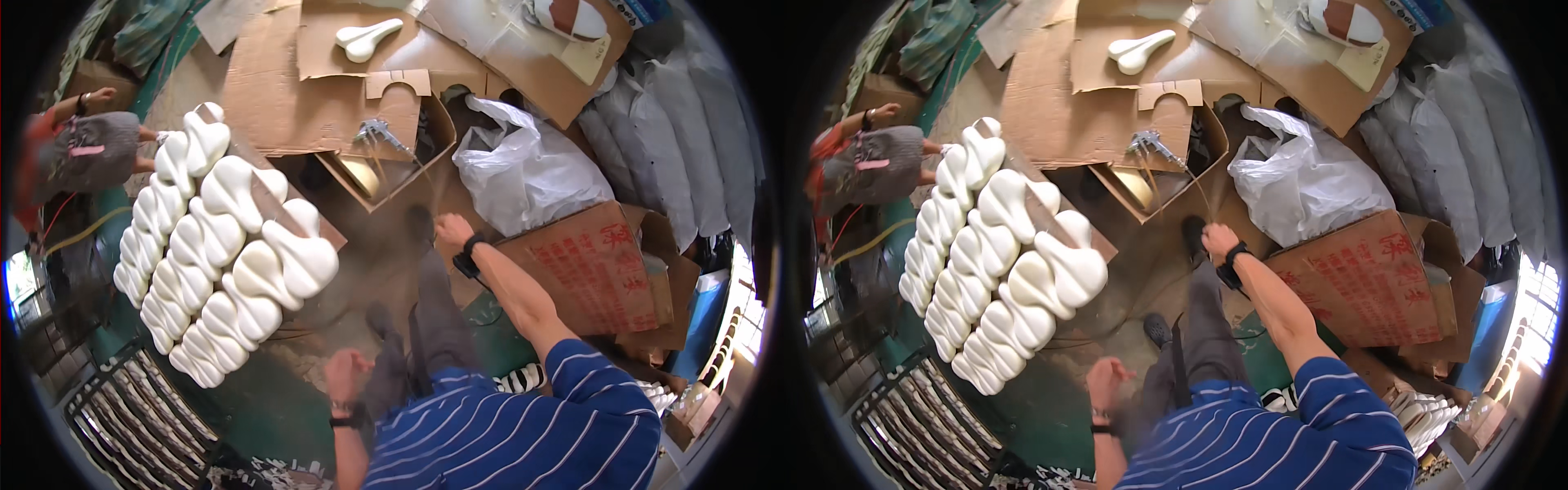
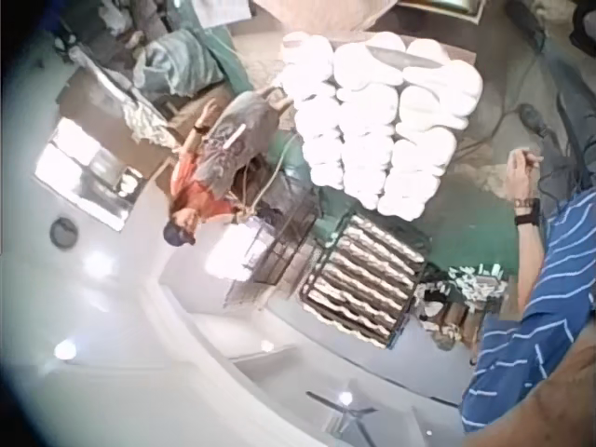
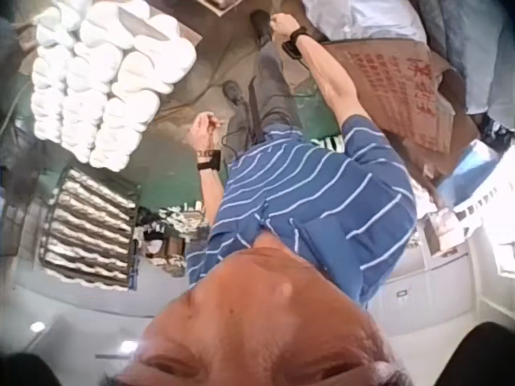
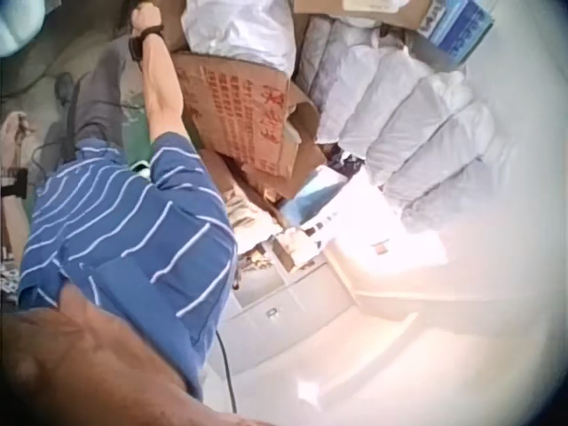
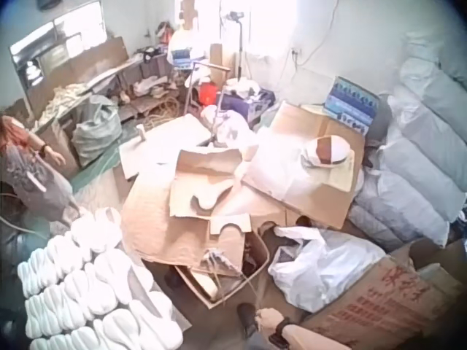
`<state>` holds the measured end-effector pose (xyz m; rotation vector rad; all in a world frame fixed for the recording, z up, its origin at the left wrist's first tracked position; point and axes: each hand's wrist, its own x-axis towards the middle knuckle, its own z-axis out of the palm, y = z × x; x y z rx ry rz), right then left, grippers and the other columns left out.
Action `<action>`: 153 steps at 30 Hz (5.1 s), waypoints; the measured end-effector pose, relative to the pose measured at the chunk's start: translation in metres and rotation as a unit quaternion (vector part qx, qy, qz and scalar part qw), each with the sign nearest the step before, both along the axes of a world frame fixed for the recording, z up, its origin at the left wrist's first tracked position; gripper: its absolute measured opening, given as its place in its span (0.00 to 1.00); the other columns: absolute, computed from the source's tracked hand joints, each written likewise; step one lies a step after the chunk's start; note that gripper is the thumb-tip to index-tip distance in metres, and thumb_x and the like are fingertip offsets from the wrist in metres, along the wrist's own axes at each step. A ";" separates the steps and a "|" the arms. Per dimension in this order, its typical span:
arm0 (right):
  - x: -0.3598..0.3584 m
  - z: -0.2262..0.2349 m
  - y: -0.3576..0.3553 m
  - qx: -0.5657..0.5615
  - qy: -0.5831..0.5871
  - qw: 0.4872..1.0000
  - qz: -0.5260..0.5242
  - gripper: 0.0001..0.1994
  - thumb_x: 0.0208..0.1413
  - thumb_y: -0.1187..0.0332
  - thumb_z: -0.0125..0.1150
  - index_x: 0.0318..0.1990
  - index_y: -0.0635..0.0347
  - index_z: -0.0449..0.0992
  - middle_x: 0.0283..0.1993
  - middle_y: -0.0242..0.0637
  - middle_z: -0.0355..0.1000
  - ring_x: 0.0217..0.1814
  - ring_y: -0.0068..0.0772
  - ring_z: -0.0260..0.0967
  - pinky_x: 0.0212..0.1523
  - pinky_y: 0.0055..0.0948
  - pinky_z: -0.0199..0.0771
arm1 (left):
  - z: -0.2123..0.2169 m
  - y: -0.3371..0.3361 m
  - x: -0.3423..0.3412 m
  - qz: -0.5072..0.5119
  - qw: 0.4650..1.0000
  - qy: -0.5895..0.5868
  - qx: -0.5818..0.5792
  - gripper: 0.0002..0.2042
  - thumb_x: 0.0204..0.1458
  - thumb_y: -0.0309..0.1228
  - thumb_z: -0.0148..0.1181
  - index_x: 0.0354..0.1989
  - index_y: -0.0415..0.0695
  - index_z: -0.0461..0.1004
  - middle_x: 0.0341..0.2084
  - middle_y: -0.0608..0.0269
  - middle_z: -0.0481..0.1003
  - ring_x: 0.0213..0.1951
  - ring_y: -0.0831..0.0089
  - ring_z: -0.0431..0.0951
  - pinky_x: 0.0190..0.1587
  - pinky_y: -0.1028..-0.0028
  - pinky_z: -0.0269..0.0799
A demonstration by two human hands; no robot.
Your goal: The person uses a spray gun to coat white foam parts arranged on a wooden board. They repeatedly spray the parts, then lift the board to place it on a metal rack, and retrieve another board to continue the process.
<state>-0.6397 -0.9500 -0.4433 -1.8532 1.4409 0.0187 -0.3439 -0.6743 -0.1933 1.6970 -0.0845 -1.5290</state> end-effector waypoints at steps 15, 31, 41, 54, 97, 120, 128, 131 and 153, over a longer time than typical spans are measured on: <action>0.122 -0.234 -0.274 -0.091 0.123 0.987 -0.052 0.22 0.45 0.57 0.62 0.41 0.64 0.65 0.36 0.57 0.74 0.40 0.61 0.74 0.43 0.50 0.75 | -0.058 -0.003 -0.108 -0.060 0.952 -0.087 0.286 0.10 0.60 0.30 0.52 0.41 0.36 0.73 0.26 0.61 0.77 0.29 0.76 0.77 0.34 0.76 0.74; 0.077 0.161 -0.022 -0.100 -0.171 0.971 -0.130 0.14 0.44 0.68 0.59 0.39 0.63 0.70 0.21 0.48 0.67 0.22 0.41 0.66 0.26 0.35 0.66 | -0.035 0.049 -0.057 -0.007 0.986 -0.167 0.029 0.09 0.56 0.29 0.57 0.41 0.38 0.75 0.29 0.61 0.78 0.31 0.77 0.78 0.37 0.77 0.73; 0.098 0.423 0.275 0.046 -0.415 0.901 -0.118 0.10 0.61 0.64 0.52 0.36 0.62 0.73 0.24 0.32 0.70 0.24 0.23 0.65 0.29 0.23 0.66 | 0.096 0.061 -0.004 -0.168 0.813 -0.344 -0.439 0.45 0.36 0.41 0.75 0.64 0.44 0.57 0.53 0.53 0.68 0.57 0.58 0.68 0.59 0.65 0.64; 0.178 0.593 0.391 -0.187 -0.457 0.869 -0.036 0.17 0.51 0.76 0.51 0.50 0.69 0.70 0.43 0.39 0.73 0.30 0.27 0.70 0.29 0.23 0.70 | -0.006 0.250 0.024 -0.333 0.856 -0.220 -0.328 0.22 0.41 0.48 0.70 0.39 0.45 0.77 0.31 0.57 0.80 0.36 0.63 0.81 0.38 0.67 0.75; 0.162 0.540 0.259 -0.155 -0.128 0.938 0.282 0.35 0.37 0.82 0.60 0.61 0.56 0.67 0.34 0.47 0.71 0.33 0.53 0.68 0.37 0.41 0.68 | -0.093 0.328 0.055 -0.360 0.830 -0.345 0.251 0.26 0.46 0.56 0.59 0.33 0.40 0.81 0.34 0.42 0.78 0.39 0.46 0.79 0.41 0.56 0.74; 0.168 0.560 0.290 -0.118 -0.053 0.942 0.310 0.35 0.37 0.81 0.61 0.60 0.53 0.68 0.32 0.44 0.70 0.33 0.50 0.69 0.35 0.41 0.68 | -0.084 0.345 0.094 -0.377 0.832 -0.313 0.261 0.25 0.45 0.55 0.62 0.37 0.43 0.80 0.38 0.44 0.78 0.43 0.47 0.77 0.45 0.56 0.73; 0.181 0.568 0.280 -0.108 -0.018 0.924 0.366 0.36 0.37 0.80 0.62 0.61 0.54 0.67 0.33 0.44 0.70 0.33 0.49 0.69 0.33 0.41 0.68 | -0.084 0.351 0.072 -0.372 0.837 -0.301 0.264 0.27 0.45 0.57 0.60 0.37 0.41 0.80 0.38 0.44 0.78 0.44 0.47 0.77 0.46 0.57 0.73; 0.191 0.562 0.283 -0.172 -0.068 0.933 0.307 0.35 0.37 0.79 0.63 0.61 0.54 0.67 0.32 0.44 0.70 0.33 0.49 0.70 0.33 0.41 0.69 | -0.081 0.347 0.072 -0.357 0.842 -0.309 0.261 0.27 0.45 0.57 0.59 0.36 0.41 0.80 0.37 0.44 0.78 0.43 0.48 0.78 0.45 0.58 0.74; 0.244 0.551 0.294 -0.161 -0.083 0.892 0.413 0.37 0.34 0.81 0.63 0.61 0.57 0.66 0.35 0.43 0.71 0.37 0.48 0.71 0.36 0.41 0.71 | -0.094 0.386 0.064 -0.334 0.845 -0.326 0.261 0.25 0.46 0.55 0.59 0.34 0.41 0.80 0.35 0.47 0.79 0.40 0.49 0.78 0.42 0.57 0.73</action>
